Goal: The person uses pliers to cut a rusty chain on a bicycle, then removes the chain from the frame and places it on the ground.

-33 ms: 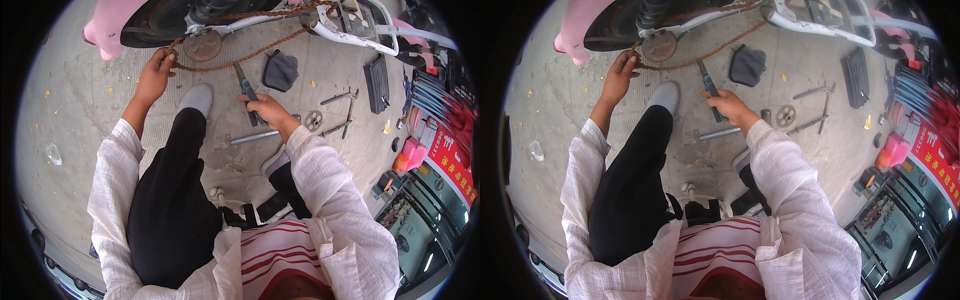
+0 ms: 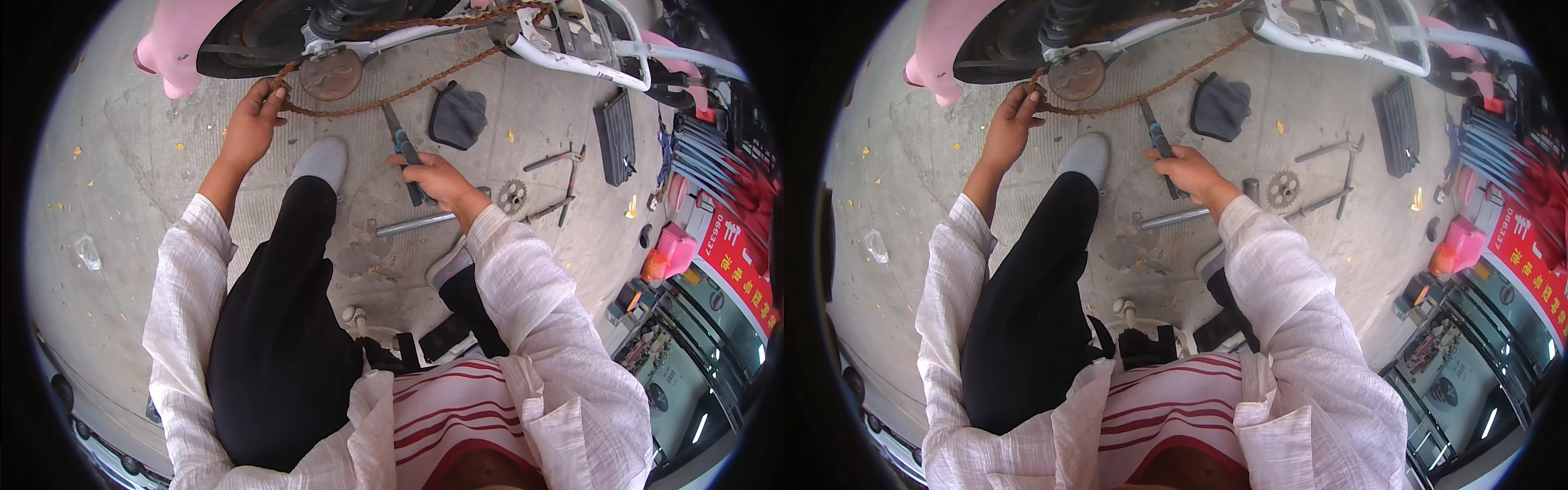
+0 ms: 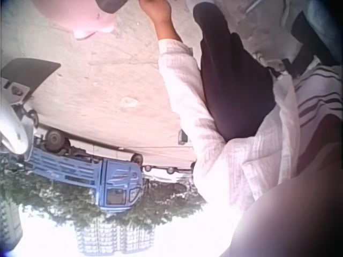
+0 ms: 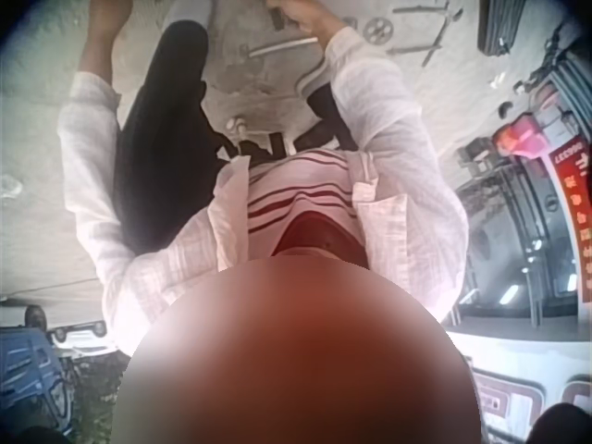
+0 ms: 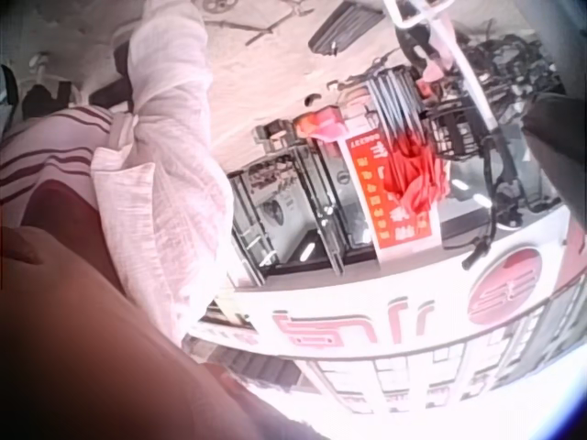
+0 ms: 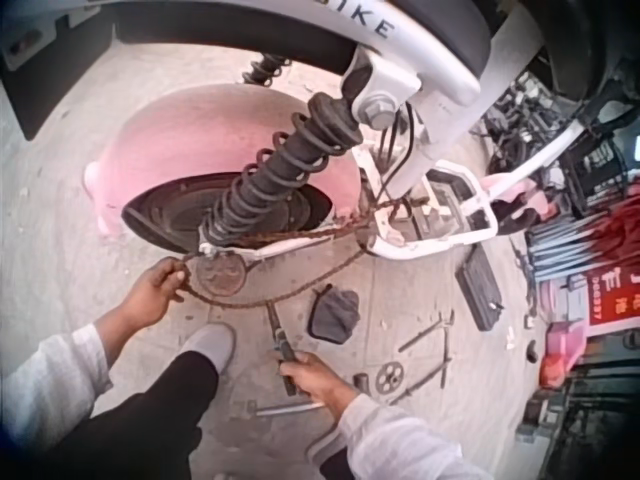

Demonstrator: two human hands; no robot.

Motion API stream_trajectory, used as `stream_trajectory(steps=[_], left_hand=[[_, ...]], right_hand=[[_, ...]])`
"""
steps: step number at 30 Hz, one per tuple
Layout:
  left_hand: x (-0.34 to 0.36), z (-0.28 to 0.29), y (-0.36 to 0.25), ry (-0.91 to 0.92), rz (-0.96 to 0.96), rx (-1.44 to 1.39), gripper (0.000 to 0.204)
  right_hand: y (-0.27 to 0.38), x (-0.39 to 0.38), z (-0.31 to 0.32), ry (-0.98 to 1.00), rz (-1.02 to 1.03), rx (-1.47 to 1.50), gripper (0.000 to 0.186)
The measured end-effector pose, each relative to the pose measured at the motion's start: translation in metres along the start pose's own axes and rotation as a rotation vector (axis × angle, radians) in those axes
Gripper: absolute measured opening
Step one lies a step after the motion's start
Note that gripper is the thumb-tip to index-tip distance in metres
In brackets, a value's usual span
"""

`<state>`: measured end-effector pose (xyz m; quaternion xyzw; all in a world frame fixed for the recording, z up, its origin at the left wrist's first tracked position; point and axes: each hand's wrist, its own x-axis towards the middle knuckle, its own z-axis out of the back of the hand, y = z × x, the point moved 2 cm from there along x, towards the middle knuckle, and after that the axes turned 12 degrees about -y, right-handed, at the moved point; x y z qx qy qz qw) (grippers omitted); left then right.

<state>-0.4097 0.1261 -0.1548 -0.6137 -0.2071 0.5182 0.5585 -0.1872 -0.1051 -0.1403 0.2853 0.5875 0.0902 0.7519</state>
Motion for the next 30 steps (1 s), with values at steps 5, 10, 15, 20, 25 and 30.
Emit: stream_trajectory(steps=[5, 10, 15, 20, 25, 30], left_hand=[[-0.001, -0.001, 0.001, -0.030, -0.015, -0.020, 0.027], [0.000, -0.001, 0.002, -0.032, -0.018, -0.015, 0.027], [0.002, 0.001, 0.005, -0.026, -0.016, -0.006, 0.028], [0.001, 0.000, 0.005, -0.032, -0.012, -0.021, 0.028], [0.001, -0.001, 0.004, -0.024, 0.002, -0.019, 0.026], [0.002, 0.000, 0.006, -0.018, -0.016, -0.023, 0.028]], right_hand=[[0.005, -0.004, 0.000, -0.043, -0.007, -0.100, 0.043], [-0.001, -0.002, 0.008, -0.079, -0.022, -0.043, 0.043], [0.009, 0.007, 0.013, -0.106, -0.001, -0.119, 0.044], [0.016, 0.012, 0.012, -0.146, 0.063, -0.282, 0.046], [0.018, 0.012, 0.010, -0.219, 0.115, -0.280, 0.043], [0.000, 0.021, 0.014, -0.324, 0.059, -0.235, 0.050]])
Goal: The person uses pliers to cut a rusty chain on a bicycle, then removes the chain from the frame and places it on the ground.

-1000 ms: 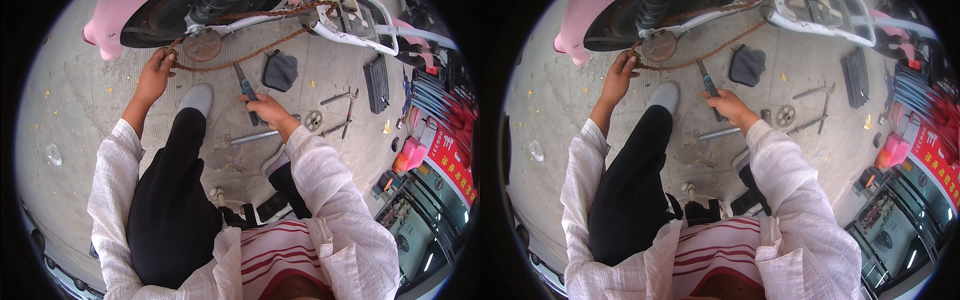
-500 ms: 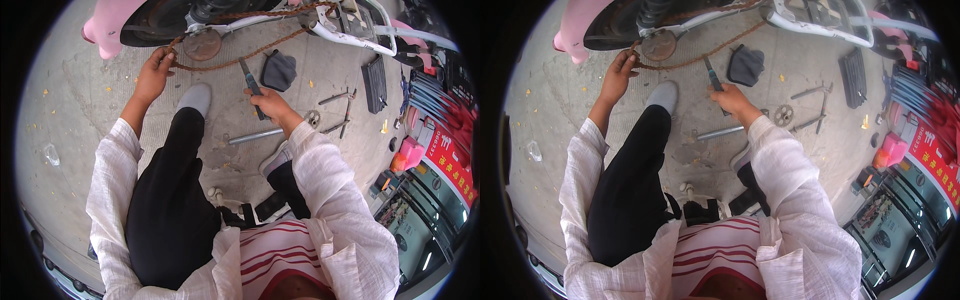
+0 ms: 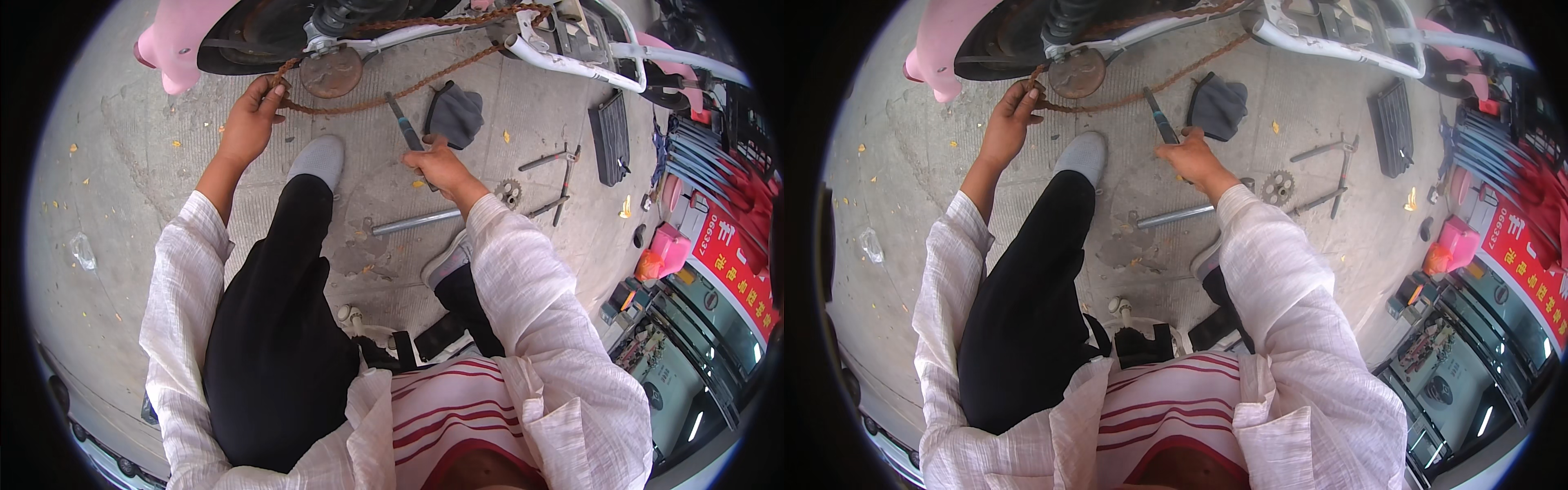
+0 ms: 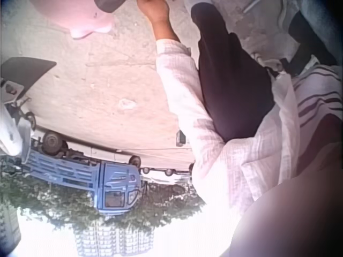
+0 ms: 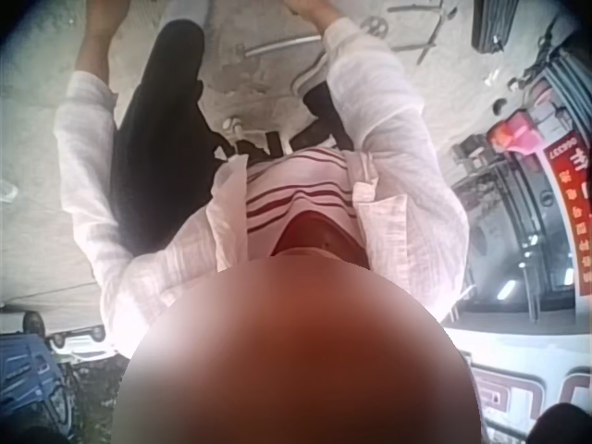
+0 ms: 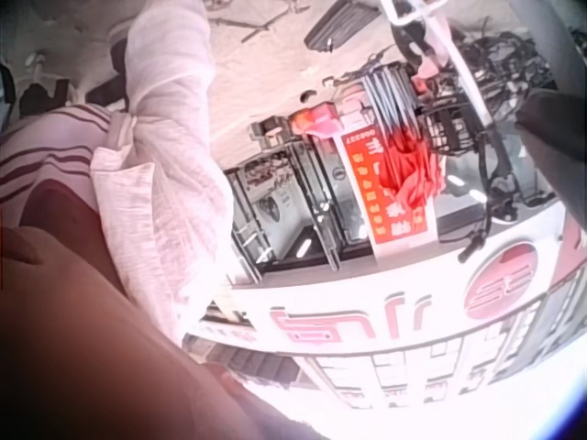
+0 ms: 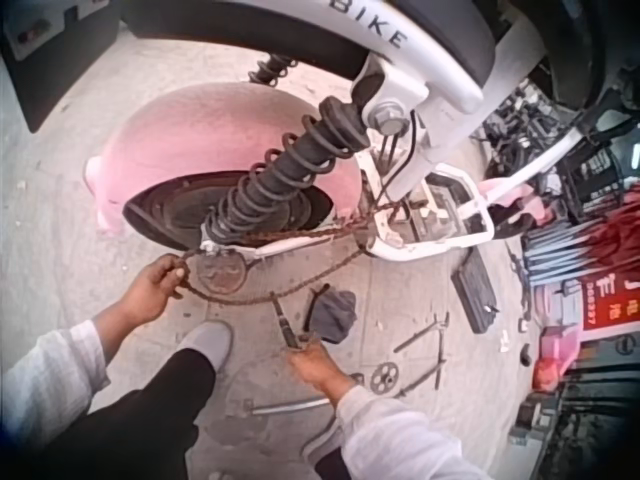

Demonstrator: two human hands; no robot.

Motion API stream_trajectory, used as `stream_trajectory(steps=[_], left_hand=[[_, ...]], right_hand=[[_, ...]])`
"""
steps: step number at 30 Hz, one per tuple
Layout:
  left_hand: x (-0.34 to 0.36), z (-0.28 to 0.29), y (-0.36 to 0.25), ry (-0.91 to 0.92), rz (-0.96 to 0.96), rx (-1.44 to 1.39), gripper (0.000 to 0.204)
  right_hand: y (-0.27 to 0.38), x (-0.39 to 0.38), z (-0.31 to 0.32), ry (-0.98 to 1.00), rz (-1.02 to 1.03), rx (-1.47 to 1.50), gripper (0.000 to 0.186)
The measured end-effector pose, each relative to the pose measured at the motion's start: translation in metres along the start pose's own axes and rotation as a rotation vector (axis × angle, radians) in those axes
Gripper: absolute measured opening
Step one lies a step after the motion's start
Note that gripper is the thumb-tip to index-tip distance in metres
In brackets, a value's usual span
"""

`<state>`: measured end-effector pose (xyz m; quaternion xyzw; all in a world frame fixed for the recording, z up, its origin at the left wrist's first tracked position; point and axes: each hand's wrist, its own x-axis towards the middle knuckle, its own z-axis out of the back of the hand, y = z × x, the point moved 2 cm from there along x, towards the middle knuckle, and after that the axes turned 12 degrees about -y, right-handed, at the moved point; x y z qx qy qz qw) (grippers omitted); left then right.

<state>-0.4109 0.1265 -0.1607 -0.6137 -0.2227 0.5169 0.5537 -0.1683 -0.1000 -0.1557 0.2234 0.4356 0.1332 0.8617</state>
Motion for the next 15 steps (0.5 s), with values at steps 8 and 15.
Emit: stream_trajectory(steps=[8, 15], left_hand=[[-0.002, -0.002, -0.003, 0.002, -0.003, -0.006, 0.028], [-0.001, -0.004, 0.000, 0.027, -0.038, 0.003, 0.026]], right_hand=[[0.005, 0.001, -0.006, 0.116, 0.112, -0.515, 0.060], [0.035, -0.015, -0.003, -0.096, 0.212, -0.732, 0.054]])
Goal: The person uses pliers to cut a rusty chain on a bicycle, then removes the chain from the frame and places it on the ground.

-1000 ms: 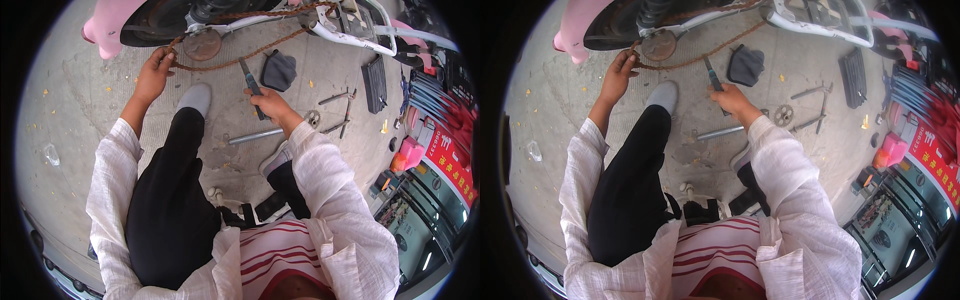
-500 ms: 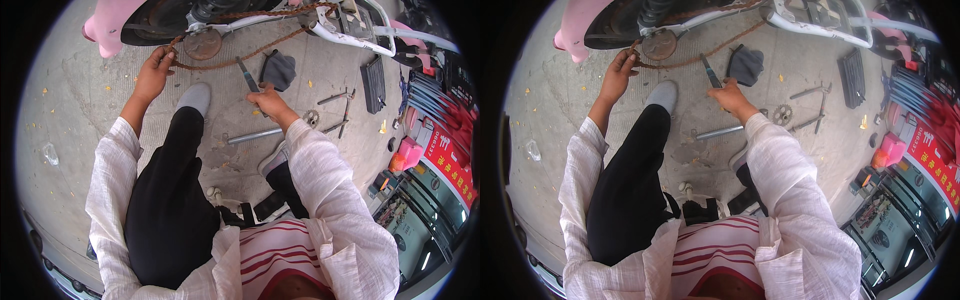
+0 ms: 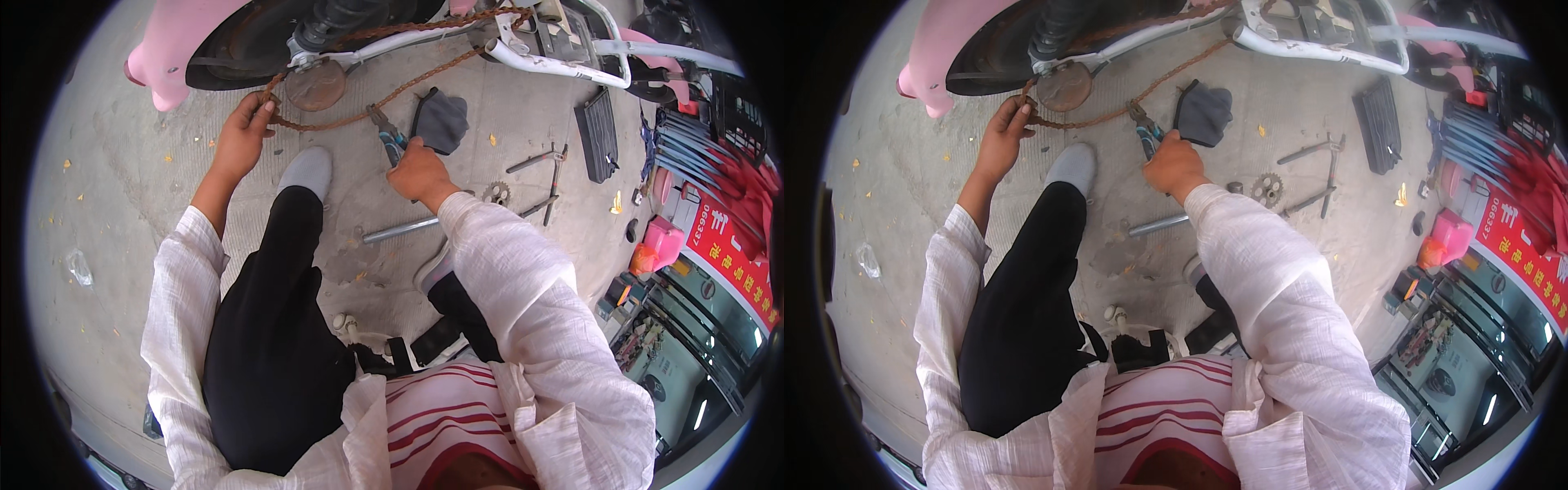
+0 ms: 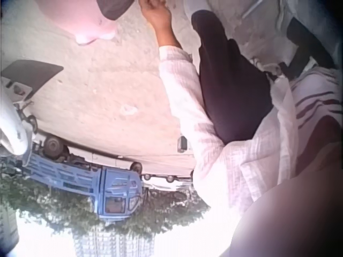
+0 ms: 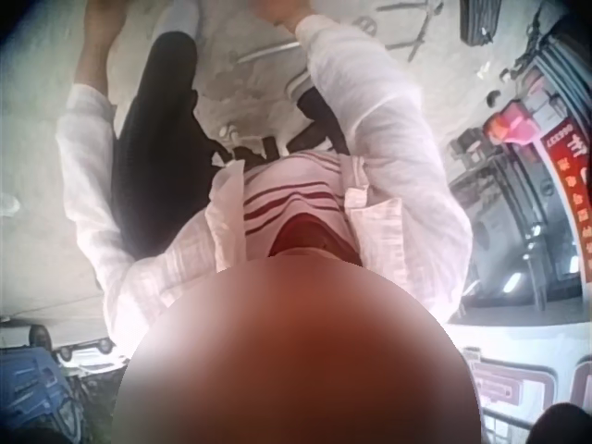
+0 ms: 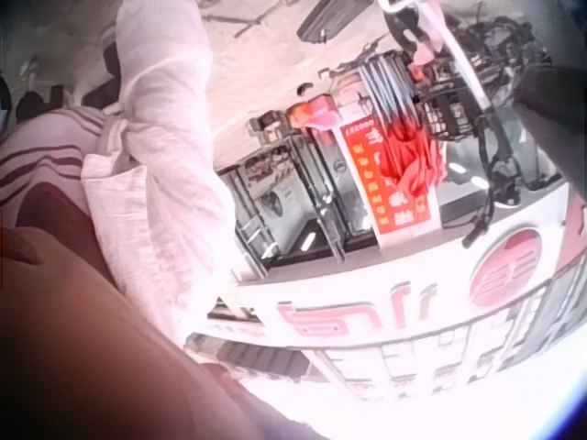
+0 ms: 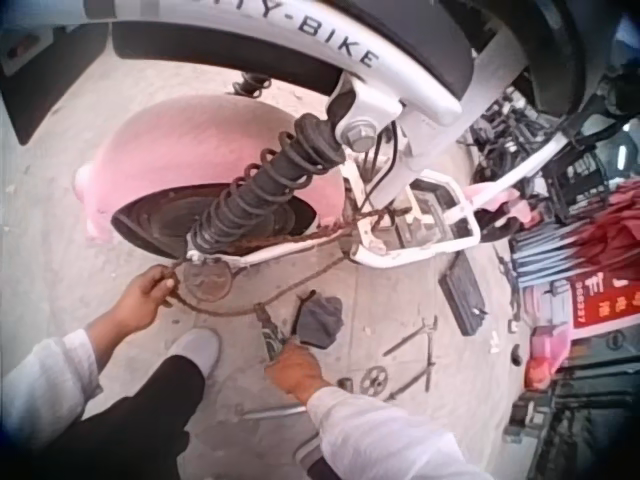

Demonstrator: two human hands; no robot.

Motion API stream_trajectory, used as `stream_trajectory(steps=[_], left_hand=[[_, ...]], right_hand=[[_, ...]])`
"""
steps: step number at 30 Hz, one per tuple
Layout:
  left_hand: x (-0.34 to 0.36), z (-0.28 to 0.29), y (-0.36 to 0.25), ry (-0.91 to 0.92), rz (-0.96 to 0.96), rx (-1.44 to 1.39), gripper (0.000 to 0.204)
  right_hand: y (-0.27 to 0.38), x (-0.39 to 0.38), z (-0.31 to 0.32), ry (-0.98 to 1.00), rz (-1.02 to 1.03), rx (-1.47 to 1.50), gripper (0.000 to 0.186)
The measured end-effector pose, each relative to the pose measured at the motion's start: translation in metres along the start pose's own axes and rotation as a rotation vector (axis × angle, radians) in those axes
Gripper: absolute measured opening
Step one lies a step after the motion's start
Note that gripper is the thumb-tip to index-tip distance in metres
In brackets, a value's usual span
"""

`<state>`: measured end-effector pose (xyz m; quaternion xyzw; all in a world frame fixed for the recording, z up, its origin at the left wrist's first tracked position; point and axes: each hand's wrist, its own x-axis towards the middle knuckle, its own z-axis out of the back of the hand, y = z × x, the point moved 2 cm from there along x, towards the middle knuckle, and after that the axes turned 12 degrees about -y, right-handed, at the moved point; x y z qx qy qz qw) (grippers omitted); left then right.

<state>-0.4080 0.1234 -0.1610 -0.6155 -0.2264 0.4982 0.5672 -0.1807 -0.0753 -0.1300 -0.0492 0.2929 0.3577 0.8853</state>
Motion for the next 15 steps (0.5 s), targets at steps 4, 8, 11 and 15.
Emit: stream_trajectory(steps=[4, 8, 11, 15], left_hand=[[0.001, 0.001, 0.001, 0.017, 0.006, -0.002, 0.024], [-0.002, 0.002, 0.000, -0.009, 0.012, -0.036, 0.023], [-0.003, 0.009, 0.001, 0.001, 0.020, -0.034, 0.023], [-0.002, 0.019, -0.003, -0.010, 0.041, -0.102, 0.022]], right_hand=[[-0.007, -0.001, -0.006, 0.011, 0.016, 0.070, 0.049], [-0.031, -0.019, -0.017, 0.542, -0.328, 1.052, 0.030], [-0.024, -0.048, -0.016, 0.723, -0.514, 1.507, 0.023], [-0.002, -0.059, -0.004, 1.005, -0.437, 1.893, 0.041]])
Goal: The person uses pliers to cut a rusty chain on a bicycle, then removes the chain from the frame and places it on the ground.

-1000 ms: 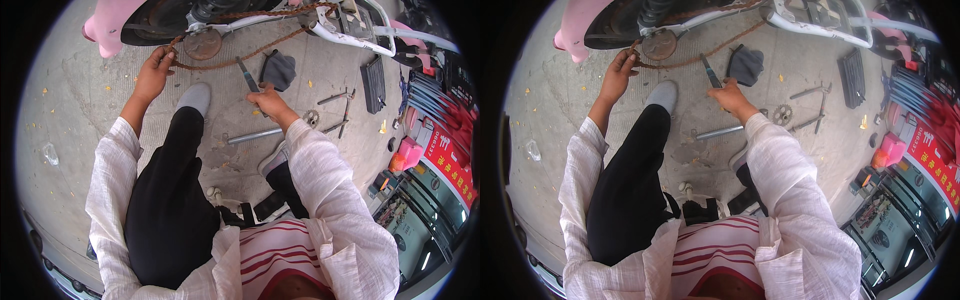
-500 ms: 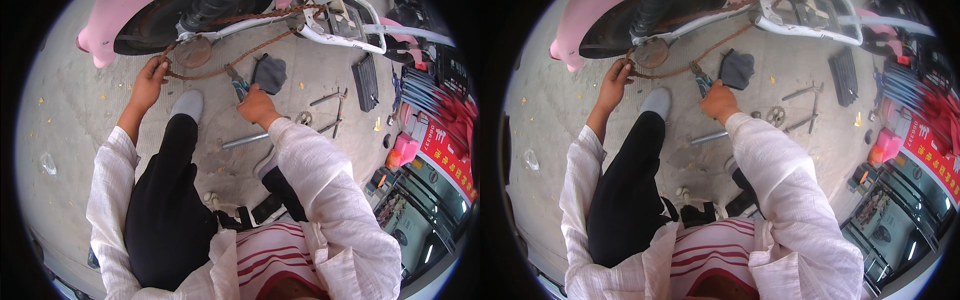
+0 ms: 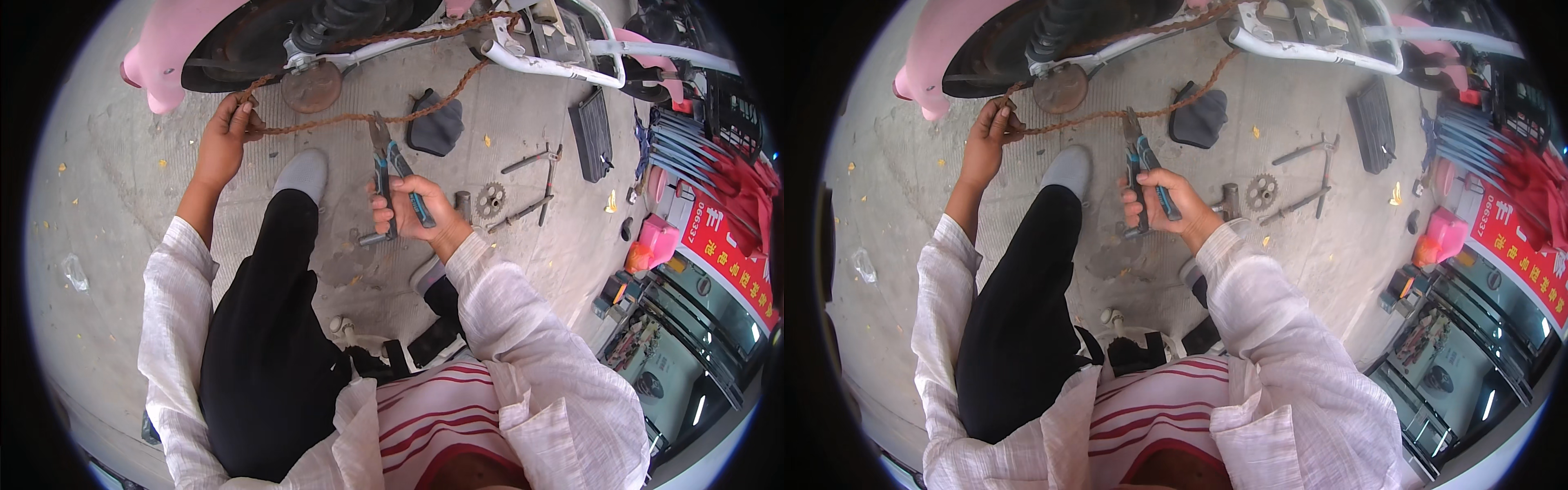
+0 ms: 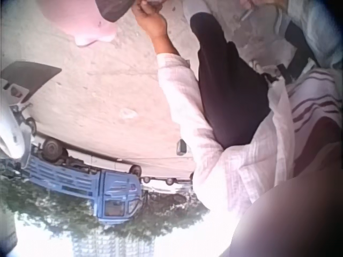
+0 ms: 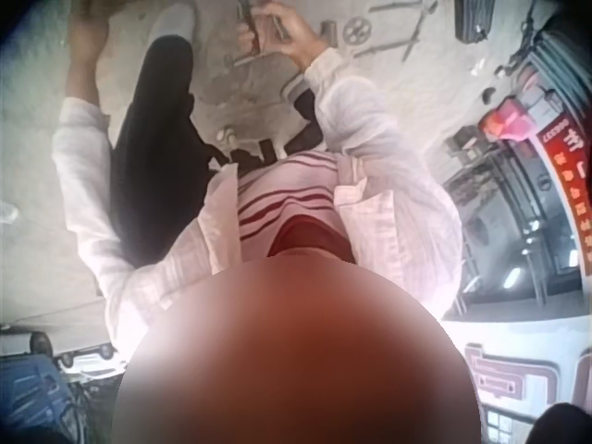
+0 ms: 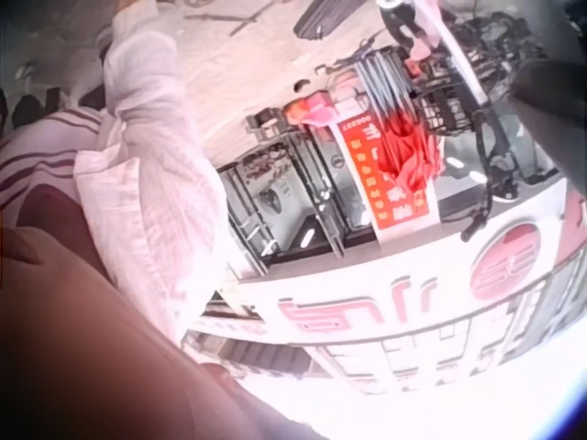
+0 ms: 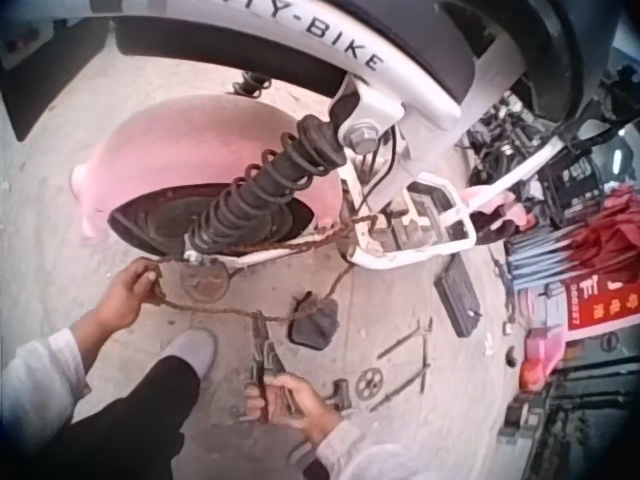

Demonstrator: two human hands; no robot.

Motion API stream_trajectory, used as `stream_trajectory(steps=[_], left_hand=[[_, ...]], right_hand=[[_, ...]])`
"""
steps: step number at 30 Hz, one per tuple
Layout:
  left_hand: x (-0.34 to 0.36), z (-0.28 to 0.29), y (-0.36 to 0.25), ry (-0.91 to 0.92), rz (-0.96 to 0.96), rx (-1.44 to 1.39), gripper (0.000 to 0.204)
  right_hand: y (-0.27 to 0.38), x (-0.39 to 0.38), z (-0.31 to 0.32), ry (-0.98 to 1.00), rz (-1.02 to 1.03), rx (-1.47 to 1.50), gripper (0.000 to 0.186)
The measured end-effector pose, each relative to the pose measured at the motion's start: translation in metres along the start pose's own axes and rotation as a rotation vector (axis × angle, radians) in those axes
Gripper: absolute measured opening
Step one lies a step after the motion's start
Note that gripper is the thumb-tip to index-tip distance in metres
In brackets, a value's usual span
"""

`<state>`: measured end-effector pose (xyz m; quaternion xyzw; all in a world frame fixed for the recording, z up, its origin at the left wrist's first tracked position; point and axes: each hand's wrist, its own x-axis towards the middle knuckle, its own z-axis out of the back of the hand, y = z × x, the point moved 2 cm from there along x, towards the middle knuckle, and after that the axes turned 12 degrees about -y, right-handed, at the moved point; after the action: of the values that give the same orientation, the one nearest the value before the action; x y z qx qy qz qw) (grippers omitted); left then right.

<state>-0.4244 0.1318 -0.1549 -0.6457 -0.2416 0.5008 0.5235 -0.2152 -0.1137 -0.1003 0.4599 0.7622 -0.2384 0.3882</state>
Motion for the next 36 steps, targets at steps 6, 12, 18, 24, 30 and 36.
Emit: stream_trajectory(steps=[6, 12, 18, 24, 30, 36], left_hand=[[-0.003, -0.001, -0.020, -0.013, -0.015, -0.055, 0.022], [-0.006, -0.001, -0.015, -0.014, -0.055, -0.043, 0.024], [-0.014, -0.002, 0.000, 0.001, -0.025, 0.044, 0.028], [-0.020, 0.000, -0.014, 0.014, 0.071, 0.086, 0.026], [-0.021, 0.004, -0.018, 0.025, 0.122, 0.100, 0.028], [-0.019, 0.003, -0.017, 0.023, 0.104, 0.148, 0.028]], right_hand=[[-0.001, 0.000, -0.034, 0.255, 0.020, 0.158, 0.060], [0.002, -0.008, -0.032, 0.268, -0.001, 0.186, 0.060], [0.003, -0.004, -0.030, 0.204, -0.017, 0.153, 0.054], [0.008, -0.009, -0.025, 0.162, -0.062, 0.171, 0.051], [0.010, -0.011, -0.021, 0.145, -0.076, 0.134, 0.051], [0.010, -0.008, -0.012, 0.094, -0.061, 0.070, 0.045]])
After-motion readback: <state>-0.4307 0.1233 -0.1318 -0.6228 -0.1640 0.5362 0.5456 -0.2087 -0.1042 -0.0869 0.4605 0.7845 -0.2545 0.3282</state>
